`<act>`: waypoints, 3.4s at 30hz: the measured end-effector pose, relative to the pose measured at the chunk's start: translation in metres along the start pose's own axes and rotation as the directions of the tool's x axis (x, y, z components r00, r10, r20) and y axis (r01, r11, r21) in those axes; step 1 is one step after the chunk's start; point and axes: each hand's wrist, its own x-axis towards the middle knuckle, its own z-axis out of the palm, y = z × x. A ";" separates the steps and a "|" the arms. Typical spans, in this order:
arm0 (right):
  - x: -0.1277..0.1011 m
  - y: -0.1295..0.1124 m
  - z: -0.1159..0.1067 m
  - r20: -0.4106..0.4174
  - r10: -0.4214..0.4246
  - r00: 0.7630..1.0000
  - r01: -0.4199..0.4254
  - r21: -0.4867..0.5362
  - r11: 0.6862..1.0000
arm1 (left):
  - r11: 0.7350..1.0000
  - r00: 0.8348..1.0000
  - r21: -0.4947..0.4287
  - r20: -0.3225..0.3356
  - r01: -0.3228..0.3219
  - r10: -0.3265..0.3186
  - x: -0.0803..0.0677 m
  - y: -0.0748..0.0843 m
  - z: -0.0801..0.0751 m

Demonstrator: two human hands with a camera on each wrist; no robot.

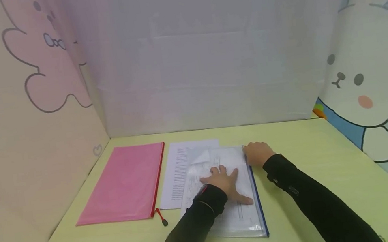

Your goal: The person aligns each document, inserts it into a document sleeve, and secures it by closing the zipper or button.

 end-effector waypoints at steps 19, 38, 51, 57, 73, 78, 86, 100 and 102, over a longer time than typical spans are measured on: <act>-0.012 -0.017 -0.007 -0.023 -0.007 1.000 0.006 -0.049 0.999 | 1.000 1.000 -0.018 0.018 0.001 -0.001 0.000 -0.004 -0.004; -0.024 -0.022 -0.007 0.001 -0.028 1.000 0.028 -0.069 0.997 | 1.000 1.000 -0.006 0.016 -0.003 0.003 0.001 -0.002 -0.001; -0.032 -0.026 -0.004 0.000 -0.030 1.000 0.030 -0.096 0.995 | 1.000 1.000 -0.003 0.012 -0.003 0.003 -0.003 0.000 0.002; -0.035 -0.033 -0.008 0.010 -0.044 0.999 0.045 -0.118 0.992 | 1.000 1.000 -0.006 0.009 0.005 -0.005 -0.006 -0.001 0.000; -0.037 -0.029 -0.009 0.025 -0.038 0.999 0.040 -0.108 0.993 | 1.000 1.000 0.011 -0.012 0.002 -0.002 -0.005 0.002 -0.002; -0.043 -0.030 -0.009 0.056 -0.054 0.997 0.059 -0.092 0.994 | 1.000 1.000 0.020 -0.019 0.007 -0.007 -0.004 0.003 0.001; -0.052 -0.037 -0.011 0.063 -0.079 0.995 0.086 -0.105 0.991 | 1.000 1.000 0.010 -0.017 0.013 -0.012 -0.002 0.002 0.002; -0.055 -0.038 -0.007 0.039 -0.105 0.994 0.109 -0.136 0.985 | 1.000 1.000 0.002 -0.008 0.008 -0.008 0.001 0.002 0.004; -0.056 -0.038 -0.007 0.033 -0.110 0.993 0.113 -0.134 0.985 | 1.000 1.000 -0.001 -0.010 0.006 -0.006 0.001 0.002 0.005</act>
